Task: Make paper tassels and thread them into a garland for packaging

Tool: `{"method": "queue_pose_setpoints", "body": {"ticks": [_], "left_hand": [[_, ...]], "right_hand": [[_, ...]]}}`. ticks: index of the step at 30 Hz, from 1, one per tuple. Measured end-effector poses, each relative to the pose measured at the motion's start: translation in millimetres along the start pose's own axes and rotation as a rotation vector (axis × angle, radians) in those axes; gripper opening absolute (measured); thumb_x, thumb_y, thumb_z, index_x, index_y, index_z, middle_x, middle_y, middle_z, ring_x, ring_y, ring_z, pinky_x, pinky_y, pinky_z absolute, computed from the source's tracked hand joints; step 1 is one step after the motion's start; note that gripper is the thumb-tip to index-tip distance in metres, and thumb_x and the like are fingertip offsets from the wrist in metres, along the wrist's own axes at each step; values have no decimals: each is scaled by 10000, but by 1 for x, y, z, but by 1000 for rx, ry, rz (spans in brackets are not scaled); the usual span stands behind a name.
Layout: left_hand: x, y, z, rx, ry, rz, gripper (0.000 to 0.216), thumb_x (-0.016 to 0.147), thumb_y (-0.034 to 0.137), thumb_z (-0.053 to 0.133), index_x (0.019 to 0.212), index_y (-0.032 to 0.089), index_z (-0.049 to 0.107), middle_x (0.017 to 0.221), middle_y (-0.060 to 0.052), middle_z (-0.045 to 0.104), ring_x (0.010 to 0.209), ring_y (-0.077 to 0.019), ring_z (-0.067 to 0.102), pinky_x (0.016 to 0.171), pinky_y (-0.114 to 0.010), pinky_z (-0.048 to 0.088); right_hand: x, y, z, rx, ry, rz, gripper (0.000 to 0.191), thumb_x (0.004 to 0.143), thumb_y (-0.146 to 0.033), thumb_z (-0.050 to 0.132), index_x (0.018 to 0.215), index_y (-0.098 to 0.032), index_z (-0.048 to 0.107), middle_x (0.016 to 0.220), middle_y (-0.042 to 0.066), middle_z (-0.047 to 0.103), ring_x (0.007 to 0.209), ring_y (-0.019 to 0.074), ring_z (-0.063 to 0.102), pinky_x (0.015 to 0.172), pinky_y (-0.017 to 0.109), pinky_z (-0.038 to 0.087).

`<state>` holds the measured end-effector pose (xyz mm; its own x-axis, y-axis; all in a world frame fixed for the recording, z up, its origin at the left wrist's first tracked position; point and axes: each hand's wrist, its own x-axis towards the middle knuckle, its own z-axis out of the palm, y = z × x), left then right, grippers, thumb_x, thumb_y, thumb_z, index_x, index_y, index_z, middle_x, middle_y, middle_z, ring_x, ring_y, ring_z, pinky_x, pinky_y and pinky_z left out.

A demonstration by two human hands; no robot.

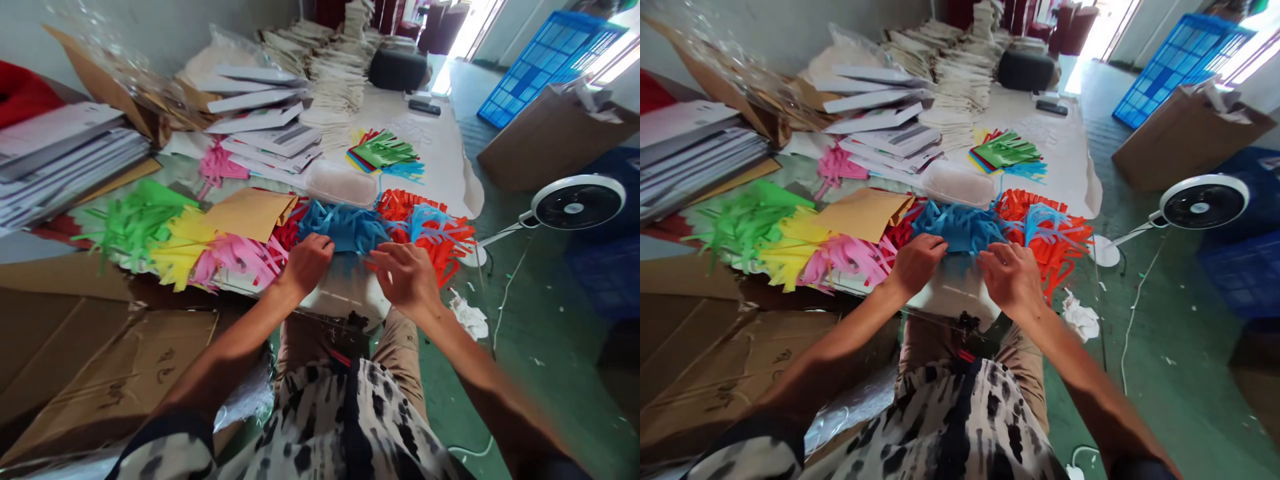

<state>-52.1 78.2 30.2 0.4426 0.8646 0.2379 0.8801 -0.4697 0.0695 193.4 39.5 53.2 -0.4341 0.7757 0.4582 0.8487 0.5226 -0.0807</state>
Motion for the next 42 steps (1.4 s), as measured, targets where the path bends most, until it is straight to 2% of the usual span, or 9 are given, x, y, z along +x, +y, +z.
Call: {"method": "queue_pose_setpoints", "body": {"ticks": [5,14,19,23,26,30,33,37,42], "left_hand": [[-3,5,2,2,-32,-43,213,971,38,588,1007,126,778,1044,-139,781,1000,-284,708,800,-379,557],[-4,0,0,-85,179,-71,147,1011,197,662,900,180,757,915,-68,786,898,-240,719,709,-338,501],[-14,-5,-7,-214,290,-38,234,1031,357,658,894,186,742,900,-46,783,881,-220,718,739,-328,523],[-21,-23,-9,-309,349,20,216,1059,319,606,1032,184,773,1028,-62,810,983,-226,731,890,-351,572],[-22,-38,-5,-317,347,51,183,1028,200,621,1106,173,784,1092,-80,813,1041,-254,734,967,-403,583],[-21,-38,-1,-362,364,46,185,1001,172,641,1096,179,799,1084,-89,816,1037,-261,737,950,-424,598],[-25,-27,-5,-385,402,18,185,1015,197,633,1090,181,800,1065,-92,815,1030,-252,735,944,-422,601],[-38,-15,-11,-400,427,-21,180,1022,203,626,1089,203,793,1057,-69,818,1009,-234,735,940,-406,600],[-59,-5,-5,-465,373,-95,196,1020,192,614,1113,215,784,1093,-58,817,1060,-225,737,980,-397,593]], "right_hand": [[39,-7,29,46,43,30,212,1046,-251,607,1096,-248,812,1134,52,799,1025,272,707,904,463,519],[119,-5,41,55,-23,72,180,1033,-229,628,1072,-203,802,1098,96,773,1047,266,670,927,423,487],[39,-6,-13,-59,-54,66,277,1071,-332,565,951,-213,785,1007,70,773,909,241,656,794,366,446],[-67,29,-59,-404,-182,373,343,1064,-411,539,1104,-177,787,1005,118,771,857,279,652,691,361,408],[-134,48,-64,-534,-357,411,394,1054,-445,532,1177,-167,782,1050,149,772,803,281,648,636,354,357],[-168,58,-51,-423,-190,438,385,1071,-384,485,963,-204,808,920,93,783,783,243,656,696,355,376],[-157,57,-56,-340,-163,428,438,1049,-524,503,902,-222,784,885,93,758,810,271,655,686,362,379],[-109,32,-59,-186,-51,325,398,1027,-549,578,1187,-214,724,1155,133,739,948,287,677,748,382,464],[-17,-21,4,33,-91,-13,176,1053,-268,583,1106,-241,748,1120,83,779,983,257,665,850,397,466]]}}
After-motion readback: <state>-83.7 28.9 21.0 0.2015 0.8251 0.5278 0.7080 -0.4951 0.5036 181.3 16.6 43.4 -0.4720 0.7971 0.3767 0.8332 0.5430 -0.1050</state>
